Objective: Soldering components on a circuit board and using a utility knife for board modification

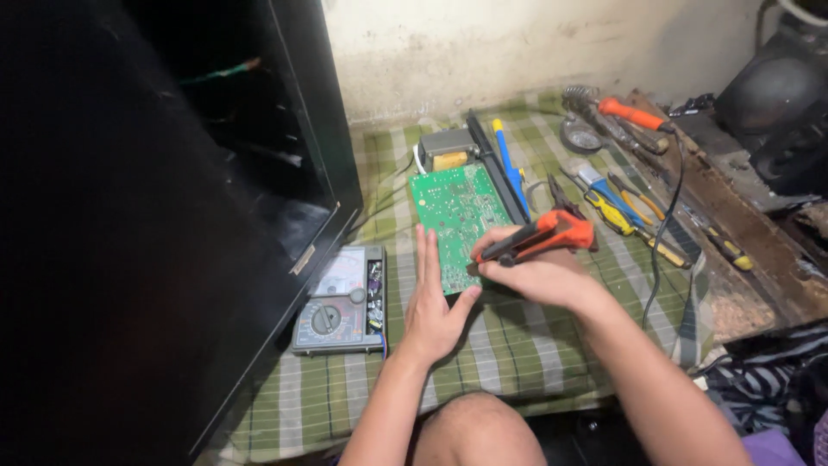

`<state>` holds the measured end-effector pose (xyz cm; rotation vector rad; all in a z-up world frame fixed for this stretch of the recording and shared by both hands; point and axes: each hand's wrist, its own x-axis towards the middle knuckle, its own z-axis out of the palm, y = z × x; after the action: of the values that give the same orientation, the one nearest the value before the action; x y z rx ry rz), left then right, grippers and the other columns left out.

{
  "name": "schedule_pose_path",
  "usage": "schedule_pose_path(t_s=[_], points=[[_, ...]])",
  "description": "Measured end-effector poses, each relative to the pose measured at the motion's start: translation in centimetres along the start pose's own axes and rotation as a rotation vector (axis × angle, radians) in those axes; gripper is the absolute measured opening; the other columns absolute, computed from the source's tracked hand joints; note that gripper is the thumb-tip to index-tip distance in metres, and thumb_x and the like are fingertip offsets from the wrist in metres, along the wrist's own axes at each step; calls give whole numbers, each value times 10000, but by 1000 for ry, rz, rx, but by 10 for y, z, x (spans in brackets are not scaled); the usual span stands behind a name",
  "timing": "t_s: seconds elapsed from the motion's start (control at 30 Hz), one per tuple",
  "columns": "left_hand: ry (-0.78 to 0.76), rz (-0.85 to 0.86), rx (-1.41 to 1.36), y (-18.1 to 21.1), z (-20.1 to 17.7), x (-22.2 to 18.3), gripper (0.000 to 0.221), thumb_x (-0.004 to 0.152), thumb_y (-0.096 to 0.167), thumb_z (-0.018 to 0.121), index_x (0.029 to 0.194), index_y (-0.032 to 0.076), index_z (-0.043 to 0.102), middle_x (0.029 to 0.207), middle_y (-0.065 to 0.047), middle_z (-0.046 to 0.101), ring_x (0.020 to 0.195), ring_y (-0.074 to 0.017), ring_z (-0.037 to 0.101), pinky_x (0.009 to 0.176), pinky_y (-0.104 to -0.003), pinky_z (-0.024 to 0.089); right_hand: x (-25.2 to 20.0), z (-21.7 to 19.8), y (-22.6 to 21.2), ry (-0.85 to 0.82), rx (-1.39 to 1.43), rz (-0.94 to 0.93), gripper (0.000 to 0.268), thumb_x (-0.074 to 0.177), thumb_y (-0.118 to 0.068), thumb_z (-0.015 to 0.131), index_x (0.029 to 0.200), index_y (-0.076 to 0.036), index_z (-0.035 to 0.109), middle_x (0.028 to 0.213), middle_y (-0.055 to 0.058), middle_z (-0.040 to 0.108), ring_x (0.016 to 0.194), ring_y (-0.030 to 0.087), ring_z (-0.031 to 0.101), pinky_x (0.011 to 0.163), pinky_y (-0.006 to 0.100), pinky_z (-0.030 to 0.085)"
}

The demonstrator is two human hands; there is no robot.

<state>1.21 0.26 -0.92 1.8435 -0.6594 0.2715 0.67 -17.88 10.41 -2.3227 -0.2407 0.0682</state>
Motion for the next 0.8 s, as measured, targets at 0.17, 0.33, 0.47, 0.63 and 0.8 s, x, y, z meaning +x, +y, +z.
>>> schedule_pose_path(t_s=[0.17, 0.33, 0.47, 0.63, 0.8], points=[[-12, -2, -15, -1, 1, 6, 997, 938, 185, 709, 1645, 60, 16, 1696, -275, -101, 1561, -452, 55, 1258, -539, 147, -14, 22, 5, 223, -3, -21, 162, 805, -246, 674, 923, -210, 780, 898, 119, 769, 905, 293, 750, 870, 367, 577], [-23, -19, -38, -3, 4, 19, 994, 939, 157, 701, 1643, 58, 6, 1688, -283, -113, 1551, -462, 60, 1252, -558, 157, -10, 41, 22, 428, -23, -96, 116, 842, -265, 705, 931, -283, 778, 900, 45, 762, 936, 229, 745, 890, 324, 564], [4, -20, -23, -16, 6, 26, 923, 990, 403, 586, 1630, 113, -12, 1723, -157, -151, 1612, -314, -5, 1257, -482, 168, 4, 58, 36, 611, 101, -191, 142, 816, -175, 638, 896, -125, 745, 879, 12, 765, 881, 151, 718, 871, 293, 539], [48, -76, -47, -7, 3, 21, 1028, 903, 187, 746, 1644, 49, 47, 1708, -252, -8, 1565, -418, 105, 1258, -515, 170, 7, 74, 58, 737, 28, -259, 123, 793, -137, 694, 877, -209, 748, 815, 34, 723, 830, 238, 734, 814, 341, 576], [38, -23, -38, -6, 5, 24, 991, 930, 159, 713, 1641, 33, 35, 1706, -260, -59, 1559, -449, 81, 1254, -535, 171, 9, 73, 62, 804, 21, -329, 140, 787, -119, 713, 877, -220, 749, 832, -12, 736, 828, 203, 743, 800, 308, 582]])
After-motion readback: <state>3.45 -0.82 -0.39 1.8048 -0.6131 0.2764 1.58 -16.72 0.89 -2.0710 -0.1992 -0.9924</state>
